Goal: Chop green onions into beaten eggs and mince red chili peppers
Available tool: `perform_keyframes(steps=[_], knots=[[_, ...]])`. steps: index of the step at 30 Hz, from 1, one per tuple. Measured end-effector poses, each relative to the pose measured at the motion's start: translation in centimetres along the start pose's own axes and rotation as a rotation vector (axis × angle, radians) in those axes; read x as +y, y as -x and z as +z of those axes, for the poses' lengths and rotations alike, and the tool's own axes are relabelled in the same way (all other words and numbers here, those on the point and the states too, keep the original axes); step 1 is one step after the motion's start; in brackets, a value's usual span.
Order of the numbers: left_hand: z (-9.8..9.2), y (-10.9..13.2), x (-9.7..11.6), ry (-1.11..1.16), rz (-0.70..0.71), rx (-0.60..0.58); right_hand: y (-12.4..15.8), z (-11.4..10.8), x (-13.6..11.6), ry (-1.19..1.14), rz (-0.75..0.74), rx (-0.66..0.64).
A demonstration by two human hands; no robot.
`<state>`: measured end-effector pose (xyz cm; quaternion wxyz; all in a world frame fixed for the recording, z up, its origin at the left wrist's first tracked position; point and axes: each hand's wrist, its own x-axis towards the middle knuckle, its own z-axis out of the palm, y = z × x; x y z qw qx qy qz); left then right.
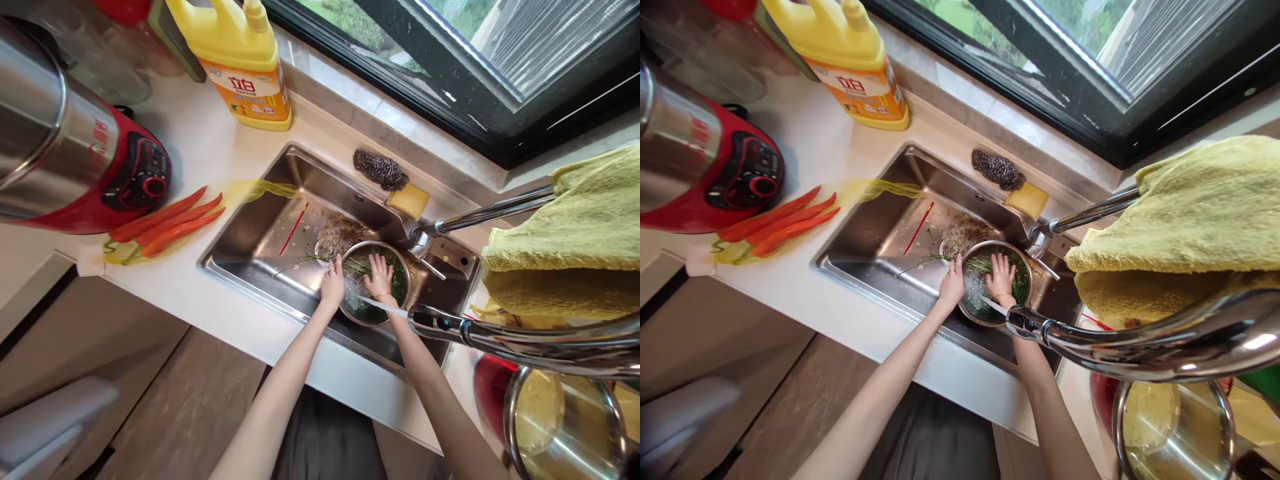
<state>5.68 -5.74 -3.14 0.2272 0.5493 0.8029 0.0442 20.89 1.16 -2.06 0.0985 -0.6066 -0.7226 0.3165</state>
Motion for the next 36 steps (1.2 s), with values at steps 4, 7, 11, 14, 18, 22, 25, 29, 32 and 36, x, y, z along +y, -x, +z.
perform_keyframes(steps=[4, 7, 11, 14, 18, 22, 25, 29, 32, 36], knots=[[-0.4, 0.0, -0.2, 0.024, 0.026, -0.041, 2.7, -4.8, 1.2, -0.194, 0.087, 0.11], [-0.5, -0.1, -0.2, 0.03, 0.027, -0.06, 3.6, -9.5, 1.5, -0.749, 0.247, 0.135], [-0.5, -0.1, -0.2, 0.028, 0.026, -0.059, 2.9, -15.4, 0.5, -1.183, 0.338, -0.027], [-0.8, -0.1, -0.2, 0.037, 0.035, -0.068, 2.2, -16.9, 0.0, -1.214, 0.31, -0.005], [-1.1, -0.1, -0.3, 0.035, 0.042, -0.085, 2.1, -12.1, 0.3, -0.923, 0.235, 0.045], [-1.1, -0.2, -0.5, 0.016, 0.077, -0.104, 1.5, -2.5, 0.7, -0.23, 0.121, -0.018], [-1.2, -0.4, -0.8, -0.015, 0.1, -0.114, 0.6, 3.2, 0.9, 0.239, 0.088, -0.069], [-1.3, -0.6, -1.1, -0.051, 0.13, -0.121, -0.1, 6.1, 1.7, 0.499, 0.145, -0.112], [-1.2, -0.6, -1.2, -0.078, 0.155, -0.105, -0.2, 6.0, 2.5, 0.541, 0.118, -0.099], [-1.2, -0.6, -1.2, -0.108, 0.152, -0.111, -0.3, 5.2, 3.2, 0.529, 0.133, -0.083]])
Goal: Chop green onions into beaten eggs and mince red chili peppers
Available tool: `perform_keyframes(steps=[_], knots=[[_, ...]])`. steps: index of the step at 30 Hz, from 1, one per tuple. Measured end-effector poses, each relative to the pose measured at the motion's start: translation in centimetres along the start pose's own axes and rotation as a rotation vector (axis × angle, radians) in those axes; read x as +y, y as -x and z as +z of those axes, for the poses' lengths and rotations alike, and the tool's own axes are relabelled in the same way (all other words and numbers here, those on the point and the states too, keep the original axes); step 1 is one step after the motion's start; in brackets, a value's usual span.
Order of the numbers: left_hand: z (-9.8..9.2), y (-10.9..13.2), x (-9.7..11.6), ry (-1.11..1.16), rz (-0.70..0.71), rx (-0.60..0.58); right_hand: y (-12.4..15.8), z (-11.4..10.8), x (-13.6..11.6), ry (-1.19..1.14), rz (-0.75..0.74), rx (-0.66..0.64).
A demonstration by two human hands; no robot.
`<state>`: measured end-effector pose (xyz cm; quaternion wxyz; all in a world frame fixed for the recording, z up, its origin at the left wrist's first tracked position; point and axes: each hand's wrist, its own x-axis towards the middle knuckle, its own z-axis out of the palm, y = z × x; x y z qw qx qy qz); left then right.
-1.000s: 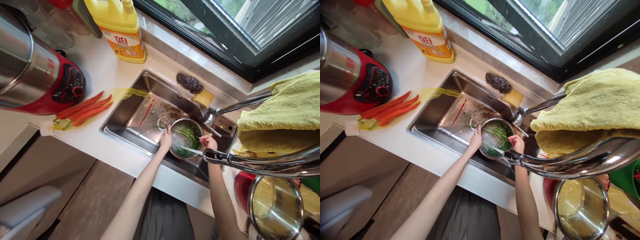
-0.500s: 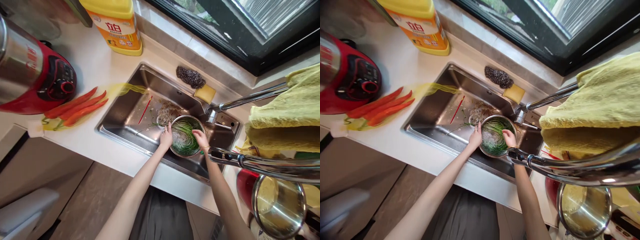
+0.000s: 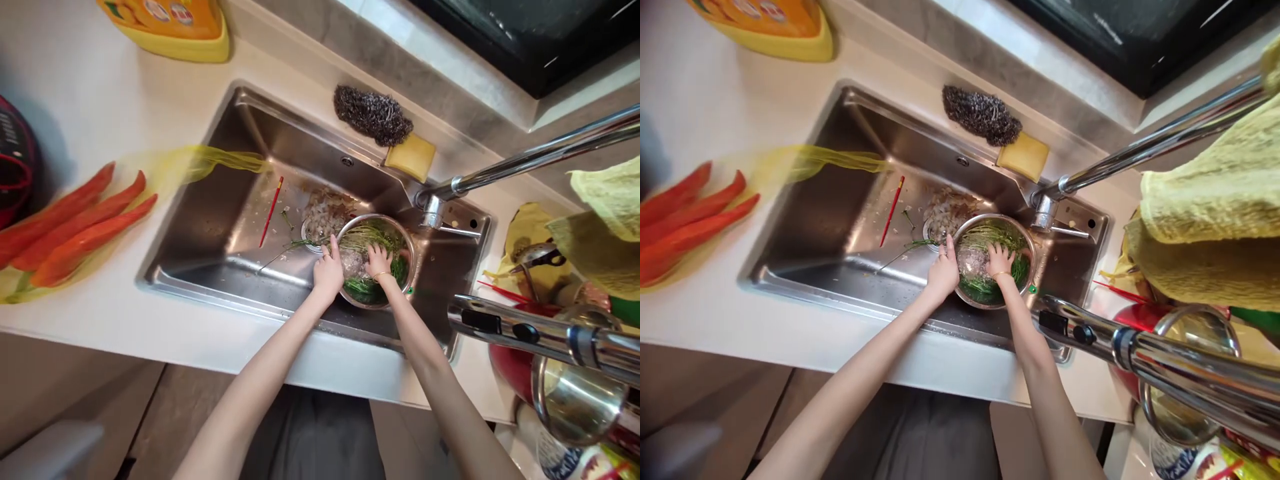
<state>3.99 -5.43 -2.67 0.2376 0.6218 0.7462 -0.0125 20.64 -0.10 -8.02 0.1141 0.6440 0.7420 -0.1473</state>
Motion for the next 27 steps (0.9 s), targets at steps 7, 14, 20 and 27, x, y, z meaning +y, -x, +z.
perform_keyframes(steps=[7, 14, 20, 27], knots=[[-0.5, -0.1, 0.0, -0.057, 0.011, -0.043, -1.9, -1.5, 2.6, -0.259, -0.028, 0.026], [-0.6, -0.4, -0.5, -0.045, 0.057, -0.092, -2.4, -5.5, 6.5, -0.647, 0.039, 0.259], [-1.1, -0.4, -0.3, -0.035, 0.037, -0.134, -0.9, -5.9, 8.0, -0.591, 0.078, 0.189], [-1.0, -0.3, -0.1, -0.021, 0.02, -0.124, -0.2, -1.1, 2.8, -0.306, 0.059, 0.084]])
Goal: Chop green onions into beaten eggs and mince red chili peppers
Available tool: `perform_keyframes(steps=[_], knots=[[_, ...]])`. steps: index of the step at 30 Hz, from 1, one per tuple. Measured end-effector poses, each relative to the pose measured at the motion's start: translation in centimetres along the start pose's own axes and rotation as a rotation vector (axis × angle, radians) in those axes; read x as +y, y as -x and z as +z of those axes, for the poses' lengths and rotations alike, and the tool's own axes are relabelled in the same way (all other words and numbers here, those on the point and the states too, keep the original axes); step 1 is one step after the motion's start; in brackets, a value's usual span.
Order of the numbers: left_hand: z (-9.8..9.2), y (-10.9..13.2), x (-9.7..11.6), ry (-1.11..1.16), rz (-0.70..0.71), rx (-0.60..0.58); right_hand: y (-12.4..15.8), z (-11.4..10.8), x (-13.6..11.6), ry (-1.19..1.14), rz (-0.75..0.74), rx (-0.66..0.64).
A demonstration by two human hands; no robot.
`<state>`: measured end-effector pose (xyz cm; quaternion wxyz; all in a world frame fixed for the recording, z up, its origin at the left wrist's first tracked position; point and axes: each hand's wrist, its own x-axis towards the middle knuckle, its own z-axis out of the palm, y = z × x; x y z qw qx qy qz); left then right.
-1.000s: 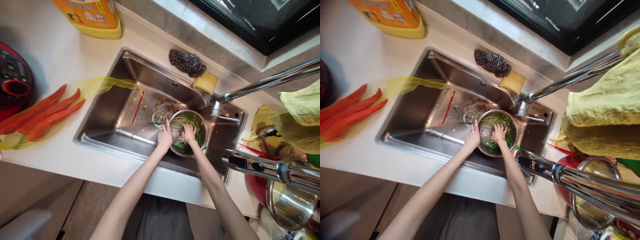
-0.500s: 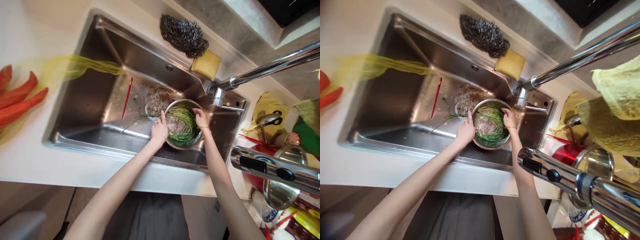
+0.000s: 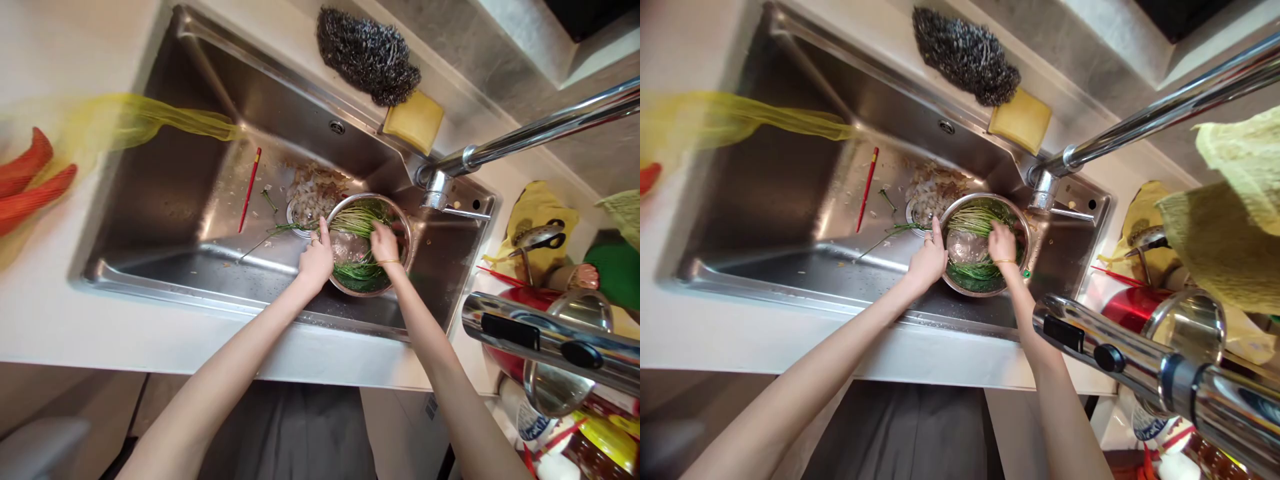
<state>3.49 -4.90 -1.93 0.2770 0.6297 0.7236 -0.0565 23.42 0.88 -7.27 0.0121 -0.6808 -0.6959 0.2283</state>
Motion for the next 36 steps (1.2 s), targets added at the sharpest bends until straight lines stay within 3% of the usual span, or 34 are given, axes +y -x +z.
perform_keyframes(steps=[3, 5, 8, 13, 16, 20, 24, 27, 31, 36], knots=[[0.2, 0.0, 0.0, -0.002, -0.013, 0.02, 1.2, 2.9, -2.3, 0.214, 0.025, -0.153], [0.2, 0.0, 0.1, 0.004, -0.017, 0.02, 1.8, 3.7, -3.2, 0.241, 0.049, -0.213], [0.0, 0.1, 0.1, 0.013, -0.017, 0.015, 2.3, 2.9, -2.9, 0.163, 0.04, -0.208], [-0.2, 0.2, 0.1, 0.041, -0.022, -0.013, 1.9, -0.6, 0.0, -0.116, 0.115, 0.017], [-0.3, 0.2, 0.0, 0.052, -0.023, -0.029, 1.5, -1.7, 0.7, -0.14, 0.093, 0.086], [-0.6, 0.2, 0.1, 0.044, -0.025, -0.054, 2.1, -0.6, -1.3, 0.089, -0.007, -0.046], [-0.7, 0.3, 0.1, 0.023, -0.024, -0.043, 3.5, 1.2, -3.7, 0.265, 0.015, -0.167], [-0.7, 0.3, 0.1, 0.01, -0.022, -0.032, 3.6, 1.2, -4.0, 0.245, 0.03, -0.047], [-0.7, 0.3, 0.2, 0.0, -0.019, -0.025, 1.8, 0.2, -2.8, 0.162, 0.066, 0.14], [-0.4, 0.0, 0.0, 0.019, -0.024, -0.044, -0.7, 0.5, -2.1, 0.138, 0.084, 0.153]])
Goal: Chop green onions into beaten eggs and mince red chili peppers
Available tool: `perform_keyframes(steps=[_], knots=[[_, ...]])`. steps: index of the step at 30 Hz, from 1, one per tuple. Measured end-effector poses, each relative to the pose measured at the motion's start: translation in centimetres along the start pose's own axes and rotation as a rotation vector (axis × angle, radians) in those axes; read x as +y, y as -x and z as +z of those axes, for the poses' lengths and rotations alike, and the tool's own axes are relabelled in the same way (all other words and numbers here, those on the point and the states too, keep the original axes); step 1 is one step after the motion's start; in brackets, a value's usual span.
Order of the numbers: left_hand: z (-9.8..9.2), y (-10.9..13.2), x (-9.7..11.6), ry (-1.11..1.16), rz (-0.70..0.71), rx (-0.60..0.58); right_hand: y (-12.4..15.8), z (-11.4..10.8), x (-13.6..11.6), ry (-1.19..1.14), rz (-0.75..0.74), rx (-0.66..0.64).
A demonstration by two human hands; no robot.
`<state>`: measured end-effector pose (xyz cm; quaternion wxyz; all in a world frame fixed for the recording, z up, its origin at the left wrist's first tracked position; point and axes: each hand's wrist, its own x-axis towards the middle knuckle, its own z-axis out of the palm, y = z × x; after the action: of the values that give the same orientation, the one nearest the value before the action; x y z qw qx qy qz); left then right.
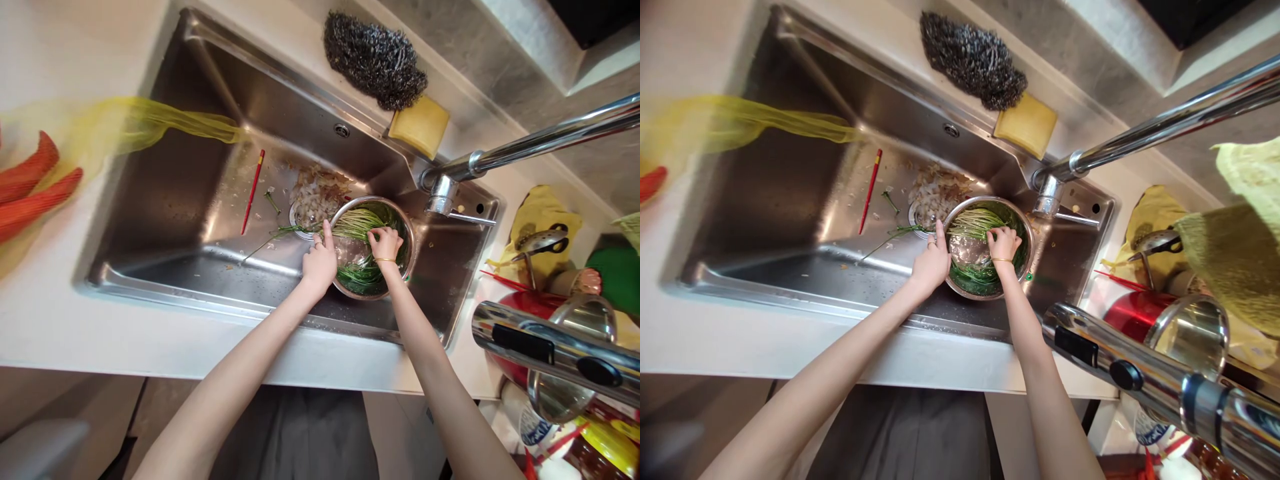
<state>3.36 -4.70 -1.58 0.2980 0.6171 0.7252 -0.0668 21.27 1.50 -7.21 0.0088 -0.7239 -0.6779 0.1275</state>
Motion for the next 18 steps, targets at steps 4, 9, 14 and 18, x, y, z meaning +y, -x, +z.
perform_keyframes(steps=[4, 9, 14, 18], knots=[[-0.5, 0.6, 0.0, 0.014, 0.032, 0.078, 0.3, 1.0, -0.1, 0.042, -0.007, -0.039], [-0.6, 0.8, 2.3, -0.009, 0.509, 0.161, 1.6, 1.2, 0.6, 0.077, 0.037, -0.023], [2.3, -3.2, 4.7, -0.063, 0.306, -0.212, 2.2, 1.2, 1.5, 0.055, 0.01, -0.019], [4.5, -5.6, 4.4, -0.019, 0.123, -0.344, 2.2, 1.5, 2.2, 0.084, -0.12, -0.071]])
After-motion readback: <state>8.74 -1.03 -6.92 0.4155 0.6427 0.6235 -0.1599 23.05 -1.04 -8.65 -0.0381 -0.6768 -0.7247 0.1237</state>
